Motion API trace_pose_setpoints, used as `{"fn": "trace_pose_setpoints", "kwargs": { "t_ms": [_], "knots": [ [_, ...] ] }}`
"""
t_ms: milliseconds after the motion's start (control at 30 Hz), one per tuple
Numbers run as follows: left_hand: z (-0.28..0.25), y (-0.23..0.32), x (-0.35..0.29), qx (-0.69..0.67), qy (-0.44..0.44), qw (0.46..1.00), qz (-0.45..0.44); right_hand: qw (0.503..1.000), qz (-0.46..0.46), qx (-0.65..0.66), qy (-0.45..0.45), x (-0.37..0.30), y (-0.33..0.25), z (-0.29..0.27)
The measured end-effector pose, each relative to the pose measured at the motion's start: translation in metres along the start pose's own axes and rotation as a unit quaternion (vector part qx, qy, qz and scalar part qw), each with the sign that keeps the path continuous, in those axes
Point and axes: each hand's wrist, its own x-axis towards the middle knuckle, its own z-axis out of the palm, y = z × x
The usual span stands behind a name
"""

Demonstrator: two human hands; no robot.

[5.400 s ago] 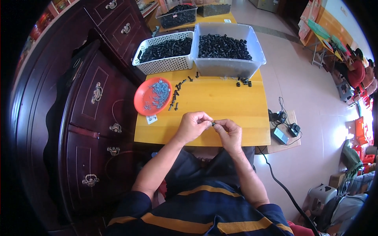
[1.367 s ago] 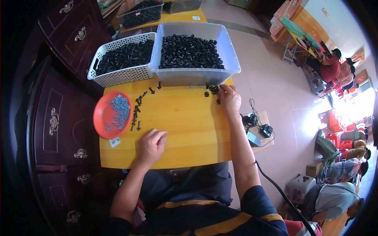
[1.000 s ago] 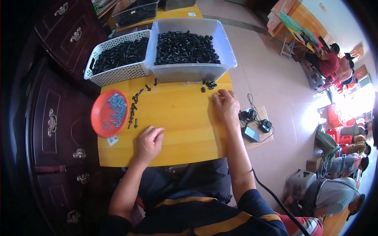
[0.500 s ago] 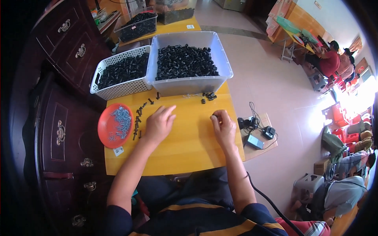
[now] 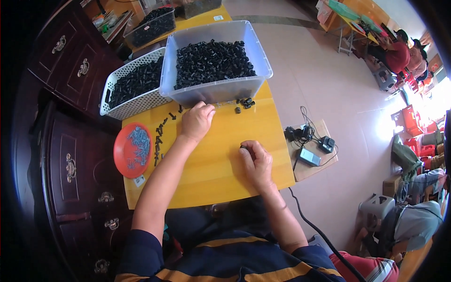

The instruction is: The person assembles small black plastic components by hand.

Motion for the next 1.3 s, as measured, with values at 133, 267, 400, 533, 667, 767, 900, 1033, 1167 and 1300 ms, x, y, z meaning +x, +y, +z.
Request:
{"fn": "trace_pose_setpoints", "kwargs": {
  "t_ms": [133,267,400,533,667,767,900,1033,1167,1300],
  "knots": [
    [-0.003,0.001,-0.013,0.026,-0.010,1.000,-0.001,0.999,-0.011,0.031,0.025,-0.002,0.006,0.000],
    [-0.018,0.015,-0.048,-0.026,0.033,0.999,0.007,0.997,0.017,0.071,0.014,-0.003,0.006,-0.003],
    [-0.037,0.055,-0.080,-0.194,0.004,0.978,-0.074,0.990,0.032,0.135,0.012,-0.006,0.008,-0.005],
    [-0.052,0.096,-0.101,-0.328,-0.021,0.934,-0.142,0.971,0.081,0.221,-0.043,-0.015,0.009,-0.010],
    [-0.068,0.119,-0.114,-0.417,-0.034,0.897,-0.142,0.922,0.093,0.364,-0.091,-0.036,-0.001,-0.016],
    [-0.074,0.129,-0.120,-0.468,-0.037,0.871,-0.145,0.913,0.100,0.380,-0.110,-0.047,-0.008,-0.019],
    [-0.073,0.136,-0.124,-0.464,-0.049,0.875,-0.125,0.911,0.123,0.376,-0.120,-0.055,-0.009,-0.024],
    [-0.072,0.139,-0.121,-0.408,-0.032,0.909,-0.073,0.913,0.129,0.369,-0.119,-0.055,-0.009,-0.028],
    [-0.068,0.136,-0.118,-0.412,-0.061,0.905,-0.082,0.909,0.116,0.371,-0.150,-0.053,-0.001,-0.030],
    [-0.070,0.119,-0.104,-0.532,-0.205,0.809,-0.140,0.885,0.117,0.381,-0.238,-0.046,0.007,-0.042]
  ]
}}
